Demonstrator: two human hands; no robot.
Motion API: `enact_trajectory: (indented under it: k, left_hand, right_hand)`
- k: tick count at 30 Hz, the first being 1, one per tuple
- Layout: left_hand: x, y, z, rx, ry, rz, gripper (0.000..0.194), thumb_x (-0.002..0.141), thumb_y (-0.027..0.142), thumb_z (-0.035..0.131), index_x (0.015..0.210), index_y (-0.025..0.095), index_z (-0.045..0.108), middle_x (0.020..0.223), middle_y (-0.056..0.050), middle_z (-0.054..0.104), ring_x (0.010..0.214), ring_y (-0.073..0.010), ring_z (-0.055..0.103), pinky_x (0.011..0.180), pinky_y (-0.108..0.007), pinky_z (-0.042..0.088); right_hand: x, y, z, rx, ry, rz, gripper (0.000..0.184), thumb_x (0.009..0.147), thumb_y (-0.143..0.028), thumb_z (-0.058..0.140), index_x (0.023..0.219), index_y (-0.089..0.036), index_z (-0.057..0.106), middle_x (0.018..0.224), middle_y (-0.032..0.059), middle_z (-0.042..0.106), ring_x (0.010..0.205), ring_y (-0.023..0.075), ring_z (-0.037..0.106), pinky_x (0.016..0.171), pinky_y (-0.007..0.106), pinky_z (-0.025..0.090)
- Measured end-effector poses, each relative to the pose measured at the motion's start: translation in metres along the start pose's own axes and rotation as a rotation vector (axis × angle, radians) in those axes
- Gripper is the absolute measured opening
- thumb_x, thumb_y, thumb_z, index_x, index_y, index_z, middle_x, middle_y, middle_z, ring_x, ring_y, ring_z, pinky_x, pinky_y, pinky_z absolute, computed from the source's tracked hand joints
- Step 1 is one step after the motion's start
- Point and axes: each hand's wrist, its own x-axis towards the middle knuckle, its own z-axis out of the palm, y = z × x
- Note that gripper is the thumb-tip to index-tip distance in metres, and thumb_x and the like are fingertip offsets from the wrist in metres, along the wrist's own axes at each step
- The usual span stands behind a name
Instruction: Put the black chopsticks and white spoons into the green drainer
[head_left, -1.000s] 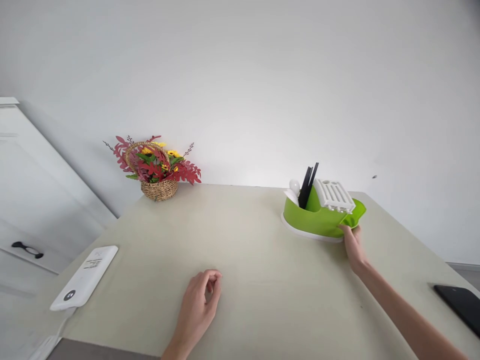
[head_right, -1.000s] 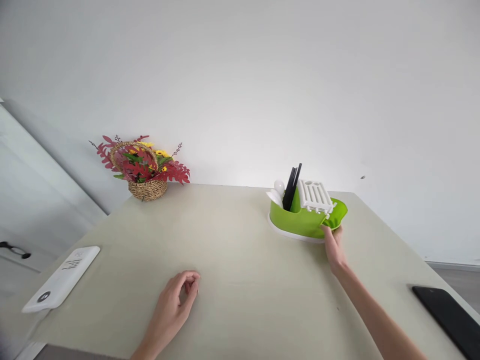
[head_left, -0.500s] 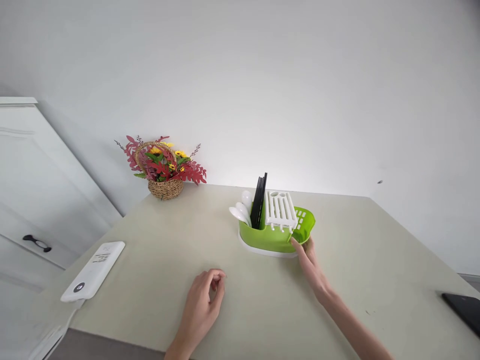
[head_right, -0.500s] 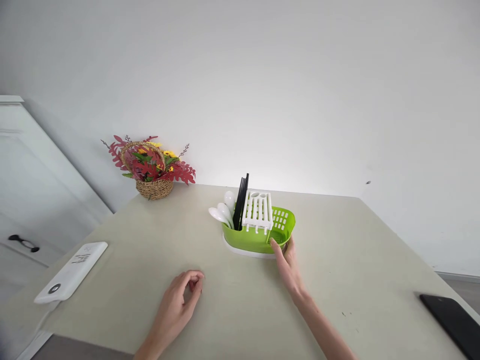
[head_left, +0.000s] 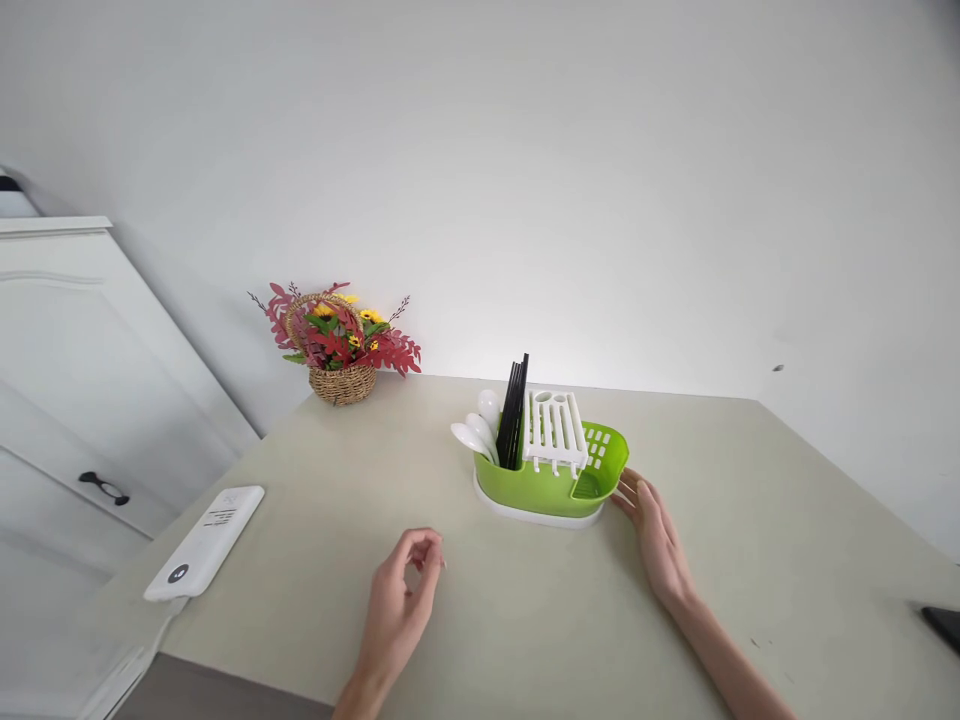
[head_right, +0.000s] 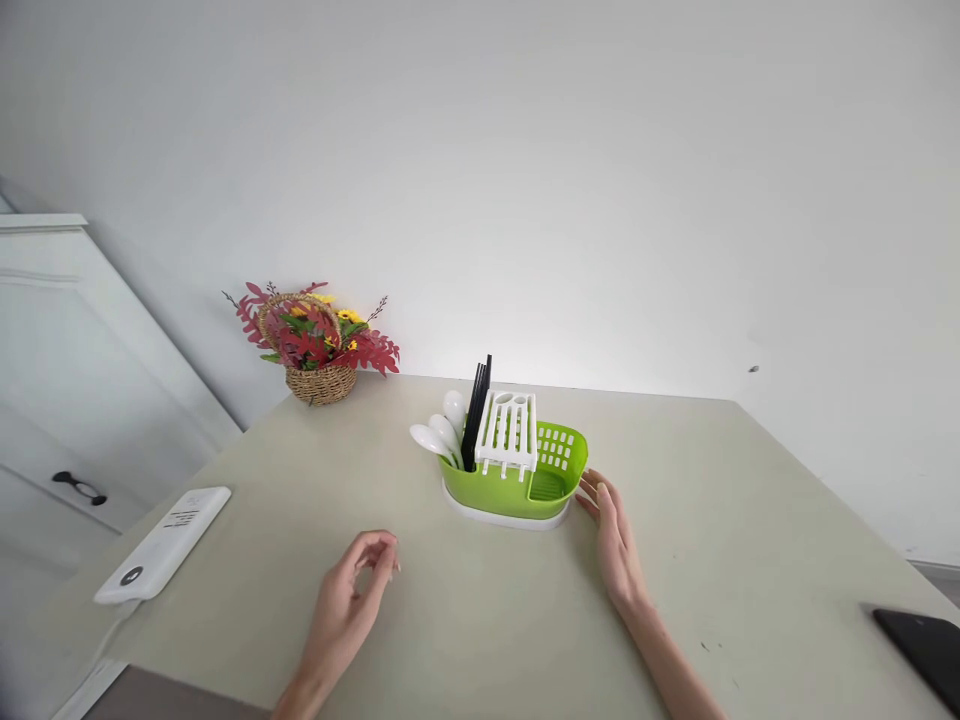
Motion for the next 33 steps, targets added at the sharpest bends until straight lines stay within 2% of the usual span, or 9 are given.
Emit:
enact_trajectory:
  k: [3, 6, 9, 12, 16, 19, 22, 27, 33]
  left_hand:
    - [0.016, 0.030, -0.005, -0.064, 0.159, 0.034, 0.034, 0.097, 0.056, 0.055, 0.103, 0.024, 0.064, 0.088, -0.006, 0.069, 0.082, -0.0211, 0.067, 0.043, -0.021, 0.036]
    - [0.048, 0.078, -0.007, -0.026, 0.236, 0.227, 0.026, 0.099, 0.048, 0.057, 0.106, 0.024, 0.065, 0.096, -0.006, 0.070, 0.089, -0.0200, 0.066, 0.046, -0.021, 0.039]
    - [0.096, 0.125, 0.001, 0.095, 0.245, 0.569, 0.015, 0.100, 0.034, 0.057, 0.105, 0.023, 0.066, 0.099, -0.004, 0.069, 0.093, -0.0183, 0.065, 0.082, -0.029, 0.053]
    - [0.148, 0.152, 0.021, 0.190, 0.194, 0.731, 0.011, 0.098, 0.028, 0.061, 0.105, 0.022, 0.066, 0.110, -0.007, 0.069, 0.109, -0.0216, 0.063, 0.102, -0.037, 0.049]
    - [0.195, 0.161, 0.053, 0.405, 0.143, 0.649, 0.026, 0.091, 0.037, 0.073, 0.107, 0.017, 0.069, 0.119, -0.014, 0.063, 0.122, -0.0310, 0.054, 0.110, -0.046, 0.044]
    - [0.208, 0.164, 0.070, 0.519, 0.089, 0.590, 0.035, 0.087, 0.042, 0.077, 0.108, 0.015, 0.072, 0.124, -0.017, 0.061, 0.128, -0.0364, 0.049, 0.109, -0.050, 0.044]
    - [0.212, 0.166, 0.077, 0.541, 0.099, 0.576, 0.026, 0.089, 0.039, 0.076, 0.100, 0.016, 0.077, 0.123, -0.016, 0.064, 0.126, -0.0360, 0.050, 0.107, -0.050, 0.045]
    - [0.226, 0.161, 0.074, 0.406, 0.078, 0.564, 0.015, 0.090, 0.033, 0.073, 0.081, 0.022, 0.079, 0.111, -0.008, 0.075, 0.114, -0.0285, 0.063, 0.109, -0.047, 0.047]
    - [0.240, 0.163, 0.046, 0.064, 0.058, 0.485, 0.030, 0.082, 0.050, 0.081, 0.085, 0.020, 0.081, 0.108, -0.009, 0.080, 0.110, -0.0273, 0.072, 0.106, -0.040, 0.053]
  right_hand:
    - [-0.001, 0.000, 0.000, -0.098, 0.015, -0.025, 0.051, 0.099, -0.066, 0.046, 0.130, -0.029, 0.064, 0.143, 0.0052, 0.064, 0.131, 0.0279, 0.060, 0.111, 0.044, 0.049]
    - [-0.002, 0.000, 0.000, -0.175, 0.032, -0.027, 0.049, 0.096, -0.065, 0.052, 0.125, -0.028, 0.065, 0.139, 0.0049, 0.066, 0.125, 0.0276, 0.064, 0.109, 0.043, 0.050]
    - [-0.002, 0.000, 0.000, -0.214, 0.025, -0.028, 0.048, 0.094, -0.064, 0.056, 0.123, -0.027, 0.066, 0.138, 0.0059, 0.067, 0.122, 0.0274, 0.066, 0.109, 0.041, 0.050]
    - [-0.001, 0.001, 0.000, -0.239, 0.027, -0.039, 0.049, 0.095, -0.064, 0.053, 0.124, -0.026, 0.065, 0.139, 0.0068, 0.066, 0.120, 0.0268, 0.066, 0.107, 0.041, 0.050]
    - [0.002, 0.004, -0.001, -0.269, 0.025, -0.065, 0.048, 0.096, -0.062, 0.053, 0.122, -0.025, 0.066, 0.138, 0.0086, 0.066, 0.122, 0.0278, 0.065, 0.109, 0.044, 0.048]
    - [0.003, 0.005, -0.001, -0.287, 0.013, -0.089, 0.046, 0.096, -0.060, 0.053, 0.121, -0.024, 0.067, 0.137, 0.0096, 0.067, 0.126, 0.0282, 0.062, 0.108, 0.044, 0.048]
    - [0.004, 0.005, -0.001, -0.297, 0.009, -0.105, 0.045, 0.096, -0.058, 0.053, 0.122, -0.024, 0.067, 0.137, 0.0093, 0.067, 0.127, 0.0277, 0.062, 0.106, 0.043, 0.050]
    - [0.005, 0.005, -0.001, -0.305, 0.012, -0.115, 0.043, 0.096, -0.057, 0.053, 0.120, -0.025, 0.068, 0.136, 0.0091, 0.068, 0.125, 0.0268, 0.063, 0.106, 0.042, 0.050]
    - [0.003, 0.003, 0.000, -0.306, 0.013, -0.113, 0.043, 0.096, -0.058, 0.053, 0.118, -0.023, 0.066, 0.135, 0.0104, 0.068, 0.124, 0.0262, 0.063, 0.106, 0.042, 0.050]
